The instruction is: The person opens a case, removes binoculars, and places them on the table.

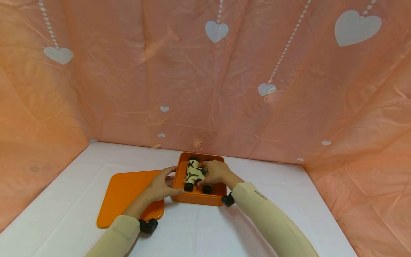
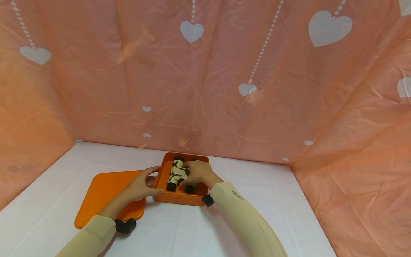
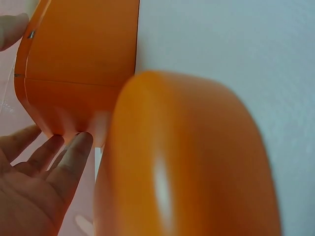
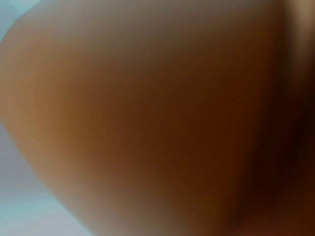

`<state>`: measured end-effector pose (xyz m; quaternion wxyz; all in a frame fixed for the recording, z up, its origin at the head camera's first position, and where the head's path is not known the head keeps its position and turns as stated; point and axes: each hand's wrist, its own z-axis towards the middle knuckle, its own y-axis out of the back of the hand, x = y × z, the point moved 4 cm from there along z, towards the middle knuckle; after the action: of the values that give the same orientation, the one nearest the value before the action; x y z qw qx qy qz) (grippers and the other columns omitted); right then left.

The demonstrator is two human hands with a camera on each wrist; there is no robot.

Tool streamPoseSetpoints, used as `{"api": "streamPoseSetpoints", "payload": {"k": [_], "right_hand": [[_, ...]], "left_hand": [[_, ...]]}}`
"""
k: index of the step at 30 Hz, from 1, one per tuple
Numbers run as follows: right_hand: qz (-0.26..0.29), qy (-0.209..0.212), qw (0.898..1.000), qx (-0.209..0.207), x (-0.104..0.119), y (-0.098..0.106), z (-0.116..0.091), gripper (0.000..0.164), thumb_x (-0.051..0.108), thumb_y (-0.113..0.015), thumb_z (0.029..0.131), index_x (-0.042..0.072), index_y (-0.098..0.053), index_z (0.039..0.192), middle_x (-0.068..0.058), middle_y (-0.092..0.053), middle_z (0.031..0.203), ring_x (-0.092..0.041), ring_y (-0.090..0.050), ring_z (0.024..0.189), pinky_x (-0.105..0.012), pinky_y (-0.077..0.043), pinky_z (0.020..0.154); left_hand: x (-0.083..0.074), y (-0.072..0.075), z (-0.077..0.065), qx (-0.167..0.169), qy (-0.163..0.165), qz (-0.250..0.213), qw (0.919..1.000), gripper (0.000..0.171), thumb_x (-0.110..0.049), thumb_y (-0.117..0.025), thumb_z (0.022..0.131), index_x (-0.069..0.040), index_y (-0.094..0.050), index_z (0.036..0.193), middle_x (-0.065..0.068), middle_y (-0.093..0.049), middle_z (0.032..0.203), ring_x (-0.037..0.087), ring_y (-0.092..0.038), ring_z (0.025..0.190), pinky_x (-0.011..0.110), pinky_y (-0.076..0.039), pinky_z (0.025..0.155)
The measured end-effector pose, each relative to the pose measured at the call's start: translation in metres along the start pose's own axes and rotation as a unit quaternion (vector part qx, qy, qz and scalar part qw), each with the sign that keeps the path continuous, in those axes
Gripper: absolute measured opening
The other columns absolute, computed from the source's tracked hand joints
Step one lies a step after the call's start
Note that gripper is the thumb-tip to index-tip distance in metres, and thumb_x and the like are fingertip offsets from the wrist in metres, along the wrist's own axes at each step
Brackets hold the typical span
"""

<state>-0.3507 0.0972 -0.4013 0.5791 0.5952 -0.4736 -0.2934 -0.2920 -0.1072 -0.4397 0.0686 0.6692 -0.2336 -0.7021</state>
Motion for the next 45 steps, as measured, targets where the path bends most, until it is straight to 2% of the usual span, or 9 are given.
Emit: {"api": "streamPoseSetpoints", "payload": {"k": [10,20,29,45], "right_hand": [[0.011,0.003,1.000,-0.006,0.0004,-0.0013,0.0008,0.075,0.052,-0.079,0.071,0.019,-0.056,0.134,-0.003,-0.065,0.124,-0.018,-0.060,0.102,-0.045,-0.050,0.098],[-0.002,0.015,1.000,-0.022,0.0017,-0.0033,0.0016,0.077,0.051,-0.082,0.070,0.016,-0.057,0.133,-0.003,-0.067,0.122,-0.017,-0.062,0.103,-0.043,-0.052,0.096],[0.020,0.027,0.999,-0.039,0.0023,-0.0054,0.0024,0.075,0.045,-0.083,0.070,0.011,-0.058,0.132,-0.004,-0.067,0.121,-0.019,-0.063,0.106,-0.039,-0.053,0.094],[0.025,0.044,0.997,-0.056,0.0039,-0.0012,0.0029,0.071,0.044,-0.084,0.069,0.011,-0.062,0.128,-0.003,-0.068,0.119,-0.019,-0.063,0.106,-0.038,-0.054,0.093]], "left_hand": [[0.0021,-0.0008,0.0009,-0.006,0.006,0.004,1.0000,0.096,-0.026,-0.087,0.069,-0.013,-0.035,0.149,0.017,-0.042,0.146,0.037,-0.057,0.121,0.049,-0.051,0.097],[0.0024,-0.0014,0.0004,-0.003,0.007,-0.016,0.9998,0.097,-0.023,-0.088,0.069,-0.013,-0.034,0.149,0.020,-0.044,0.145,0.038,-0.057,0.120,0.048,-0.052,0.097],[0.0027,-0.0020,0.0009,0.004,0.003,-0.026,0.9996,0.096,-0.022,-0.087,0.070,-0.012,-0.033,0.149,0.020,-0.043,0.145,0.038,-0.056,0.122,0.048,-0.051,0.098],[0.0032,-0.0011,-0.0004,0.000,0.017,-0.013,0.9998,0.097,-0.025,-0.088,0.068,-0.014,-0.034,0.149,0.020,-0.046,0.143,0.037,-0.057,0.122,0.049,-0.050,0.099]]}}
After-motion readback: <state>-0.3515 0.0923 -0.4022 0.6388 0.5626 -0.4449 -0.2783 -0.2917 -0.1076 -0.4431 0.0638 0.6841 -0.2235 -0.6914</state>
